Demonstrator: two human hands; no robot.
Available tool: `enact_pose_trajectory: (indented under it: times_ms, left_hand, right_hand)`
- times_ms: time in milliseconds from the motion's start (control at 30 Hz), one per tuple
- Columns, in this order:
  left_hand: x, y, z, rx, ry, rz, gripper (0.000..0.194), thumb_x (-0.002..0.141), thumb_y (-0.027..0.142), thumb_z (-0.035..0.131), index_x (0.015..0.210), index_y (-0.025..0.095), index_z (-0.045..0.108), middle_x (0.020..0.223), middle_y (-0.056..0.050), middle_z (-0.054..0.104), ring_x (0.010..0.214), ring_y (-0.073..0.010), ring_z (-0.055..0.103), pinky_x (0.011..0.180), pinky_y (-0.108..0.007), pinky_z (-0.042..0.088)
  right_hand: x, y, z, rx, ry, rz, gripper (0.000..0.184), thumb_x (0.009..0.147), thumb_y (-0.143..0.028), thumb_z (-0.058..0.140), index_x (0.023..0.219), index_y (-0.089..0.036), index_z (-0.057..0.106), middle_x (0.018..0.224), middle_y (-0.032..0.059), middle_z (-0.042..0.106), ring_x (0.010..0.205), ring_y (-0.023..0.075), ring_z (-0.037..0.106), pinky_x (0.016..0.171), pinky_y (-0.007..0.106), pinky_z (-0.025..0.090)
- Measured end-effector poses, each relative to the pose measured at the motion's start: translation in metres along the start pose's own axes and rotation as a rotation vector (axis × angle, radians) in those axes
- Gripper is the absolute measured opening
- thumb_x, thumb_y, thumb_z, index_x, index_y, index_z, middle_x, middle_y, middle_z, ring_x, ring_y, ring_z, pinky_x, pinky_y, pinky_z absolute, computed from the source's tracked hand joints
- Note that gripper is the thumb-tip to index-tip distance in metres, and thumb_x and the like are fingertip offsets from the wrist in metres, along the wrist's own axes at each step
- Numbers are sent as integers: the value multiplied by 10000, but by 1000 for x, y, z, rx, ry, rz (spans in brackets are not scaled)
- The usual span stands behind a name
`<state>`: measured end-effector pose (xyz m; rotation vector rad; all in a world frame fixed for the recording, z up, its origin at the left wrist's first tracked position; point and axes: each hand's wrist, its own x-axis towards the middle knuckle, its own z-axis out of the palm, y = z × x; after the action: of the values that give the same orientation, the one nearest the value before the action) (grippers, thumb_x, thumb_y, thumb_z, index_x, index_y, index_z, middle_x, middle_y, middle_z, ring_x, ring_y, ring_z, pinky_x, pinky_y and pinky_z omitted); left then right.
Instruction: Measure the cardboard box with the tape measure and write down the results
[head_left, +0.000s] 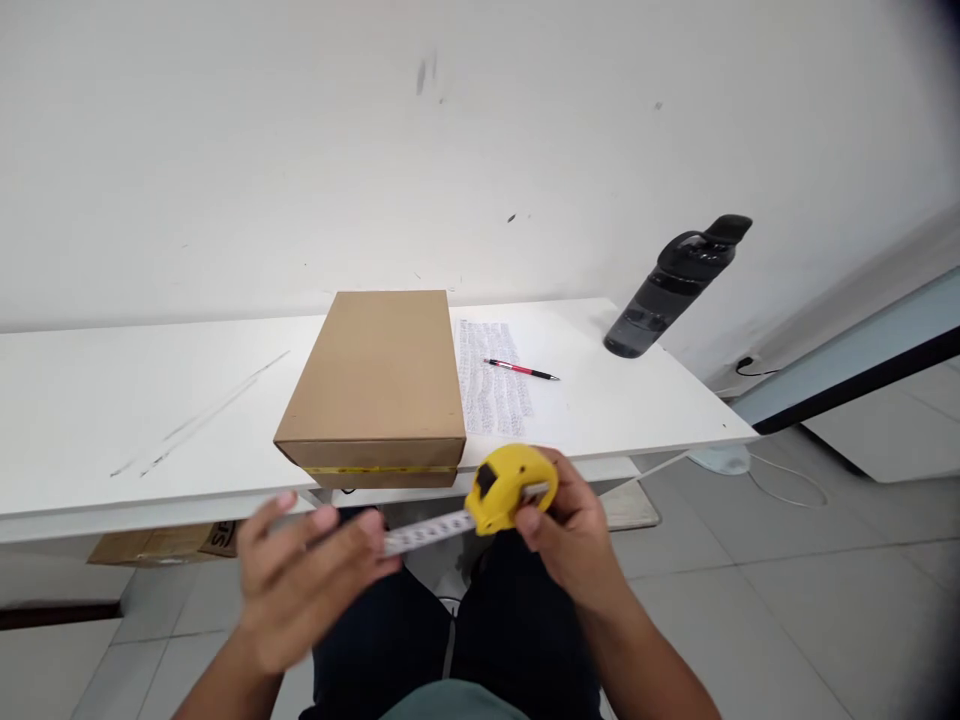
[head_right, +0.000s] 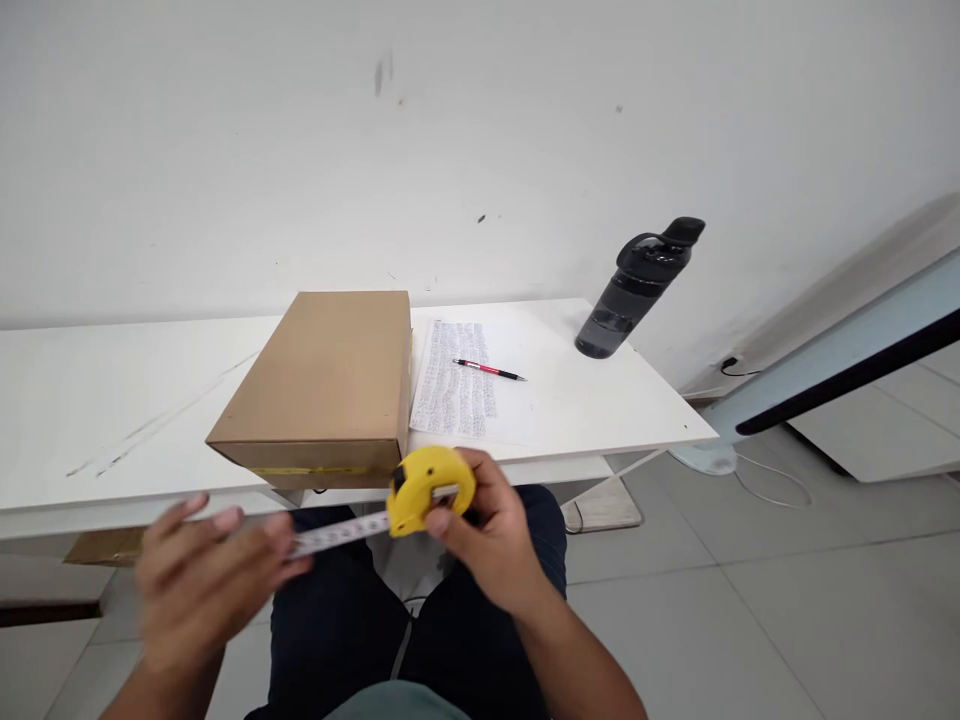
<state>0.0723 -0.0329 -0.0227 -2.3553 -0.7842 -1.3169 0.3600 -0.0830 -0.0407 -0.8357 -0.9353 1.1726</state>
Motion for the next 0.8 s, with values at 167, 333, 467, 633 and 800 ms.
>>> enact_pose_trajectory:
  times_ms: [167, 333, 467, 633, 800]
  left_hand:
    - [25, 44, 40, -64, 41, 322, 314, 693, 530, 886, 860, 339, 702, 1138, 43, 760, 1416, -191, 425, 1274, -414, 307]
    - [47, 42, 66, 123, -130, 32, 772, 757, 786, 679, 1340, 290, 578, 1344, -89, 681, 1403, -307, 482, 1285, -519, 169]
    - [61, 43, 80, 276, -80, -57, 581, 860, 600, 706, 1282, 216, 599, 1196, -95, 747, 1151, -293, 670, 1255, -499, 210]
    - [66, 53, 77, 259, 46, -160, 389, 826, 528, 770, 966, 209, 596, 951, -63, 757, 976, -282, 719, 1240, -620, 223]
    - [53, 26, 36, 42, -68, -75, 224, 863, 251, 755, 1023, 208, 604, 1024, -66, 758, 1054, -258, 712, 1232, -659, 281]
  right_hand:
    - [-18, 12, 8, 61, -133, 69, 463, 723, -389, 909, 1097, -288, 656, 901, 6, 730, 665, 127, 625, 620, 249, 536]
    - [1, 44, -24, -37, 157, -111, 490, 782, -490, 833, 1160, -278, 603, 758, -40, 646, 496, 90, 462, 454, 215, 389]
    - [38, 65, -42, -392, 371, -183, 531, 792, -499, 793, 1182, -230, 554, 974, 46, 699, 797, 185, 651, 714, 331, 532]
    - [71, 71, -63, -966, 376, -294, 494, 859, -593, 641, 1162, -213, 556, 1096, 102, 709, 975, 264, 654, 1120, 609, 349]
    - [92, 67, -94, -1188, 423, -213, 469, 880, -599, 555, 1111, -191, 557, 913, 70, 716, 785, 247, 646, 1183, 645, 241]
